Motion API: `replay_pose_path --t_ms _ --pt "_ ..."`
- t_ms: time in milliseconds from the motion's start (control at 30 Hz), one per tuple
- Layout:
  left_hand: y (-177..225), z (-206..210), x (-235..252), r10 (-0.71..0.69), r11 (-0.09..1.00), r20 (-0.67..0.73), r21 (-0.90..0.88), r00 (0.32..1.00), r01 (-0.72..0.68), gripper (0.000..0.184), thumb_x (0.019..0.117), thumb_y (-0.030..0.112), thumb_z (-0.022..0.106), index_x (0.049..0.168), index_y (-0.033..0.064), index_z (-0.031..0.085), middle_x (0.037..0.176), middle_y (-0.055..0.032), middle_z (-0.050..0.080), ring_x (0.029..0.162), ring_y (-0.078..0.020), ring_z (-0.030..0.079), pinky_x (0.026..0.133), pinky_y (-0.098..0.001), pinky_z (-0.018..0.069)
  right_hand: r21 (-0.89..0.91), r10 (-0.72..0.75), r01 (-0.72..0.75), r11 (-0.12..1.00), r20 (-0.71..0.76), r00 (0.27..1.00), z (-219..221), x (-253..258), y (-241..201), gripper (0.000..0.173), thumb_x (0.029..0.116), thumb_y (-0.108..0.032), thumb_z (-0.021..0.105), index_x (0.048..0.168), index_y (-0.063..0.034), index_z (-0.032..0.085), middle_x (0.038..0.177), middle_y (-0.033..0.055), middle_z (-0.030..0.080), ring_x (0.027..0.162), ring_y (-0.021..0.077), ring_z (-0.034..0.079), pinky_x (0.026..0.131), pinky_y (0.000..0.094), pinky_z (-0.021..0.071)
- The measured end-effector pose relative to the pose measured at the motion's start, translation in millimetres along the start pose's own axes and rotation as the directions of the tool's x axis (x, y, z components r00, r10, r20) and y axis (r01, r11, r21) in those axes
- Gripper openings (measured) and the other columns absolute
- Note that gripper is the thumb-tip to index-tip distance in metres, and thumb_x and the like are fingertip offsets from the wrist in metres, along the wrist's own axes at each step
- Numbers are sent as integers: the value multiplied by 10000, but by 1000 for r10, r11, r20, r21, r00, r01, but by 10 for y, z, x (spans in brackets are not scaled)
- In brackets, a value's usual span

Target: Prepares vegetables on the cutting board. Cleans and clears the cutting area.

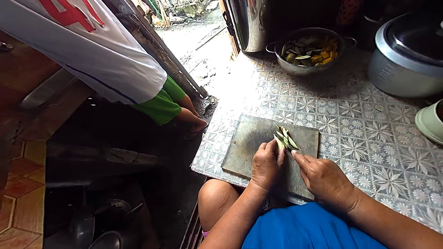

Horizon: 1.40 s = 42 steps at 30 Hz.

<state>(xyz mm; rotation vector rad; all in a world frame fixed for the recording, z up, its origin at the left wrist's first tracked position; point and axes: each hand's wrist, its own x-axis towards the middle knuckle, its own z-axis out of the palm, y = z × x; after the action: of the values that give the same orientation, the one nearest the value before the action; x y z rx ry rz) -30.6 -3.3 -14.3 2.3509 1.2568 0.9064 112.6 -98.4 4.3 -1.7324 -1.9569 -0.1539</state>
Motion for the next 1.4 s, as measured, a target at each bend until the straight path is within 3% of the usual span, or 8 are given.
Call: replay_pose_path --t_ms 133,433,567,633,700,900,1067,1400 --pt "-9 -16 -4 4 1000 8 -1 1000 -4 328 878 222 732 1098 -19 760 844 -126 705 709 -205 688 682 -330 589 -18 -29 29 999 17 999 35 2 4 380 823 -23 568 1152 27 752 646 121 635 460 258 599 403 377 457" --pt "-3 -31 -3 17 1000 26 2 1000 -17 318 873 178 708 1107 -31 760 858 -150 708 738 -235 700 709 -353 594 7 15 -17 1000 151 988 130 224 -23 348 857 10 603 1181 27 726 719 157 668 543 304 659 475 423 525" --pt "62 -286 -68 -6 999 213 -44 977 16 441 906 215 723 1271 -30 689 1073 -198 720 893 -262 726 832 -374 601 46 69 -77 996 168 983 151 234 -3 395 870 -17 599 1247 32 705 753 170 688 583 325 679 516 448 544" --pt "61 -388 -137 41 999 272 -44 961 -30 498 851 271 798 1271 20 706 1137 -209 691 970 -304 707 864 -417 594 106 98 -116 987 166 981 119 188 17 402 860 -22 600 1243 47 696 784 183 706 621 342 699 550 473 562" --pt "58 -428 -209 65 998 283 -29 957 -59 489 804 252 838 1240 56 735 1109 -199 699 978 -328 700 858 -436 588 140 101 -122 983 144 984 89 114 30 386 857 -37 584 1217 46 698 801 176 713 627 335 704 553 473 570" --pt "31 -268 -238 135 991 159 -33 978 -132 429 797 195 811 1168 -12 750 1040 -205 721 921 -313 731 828 -403 610 56 18 -19 998 8 1000 -28 -16 23 436 827 -65 537 1205 30 732 695 128 674 494 267 631 431 386 489" --pt "56 -224 -206 140 990 156 -24 978 -138 426 812 205 791 1176 -14 746 1041 -200 719 933 -304 728 835 -394 607 15 -11 10 1000 41 999 -36 -40 14 436 794 -38 581 1194 19 744 668 121 659 475 260 618 416 385 478" --pt "22 -162 -227 201 979 120 0 972 -203 437 790 214 788 1153 -26 752 999 -191 714 890 -282 722 821 -342 601 -90 87 -75 993 132 987 83 148 -154 378 828 15 628 1193 45 724 660 147 637 487 289 629 426 409 497"
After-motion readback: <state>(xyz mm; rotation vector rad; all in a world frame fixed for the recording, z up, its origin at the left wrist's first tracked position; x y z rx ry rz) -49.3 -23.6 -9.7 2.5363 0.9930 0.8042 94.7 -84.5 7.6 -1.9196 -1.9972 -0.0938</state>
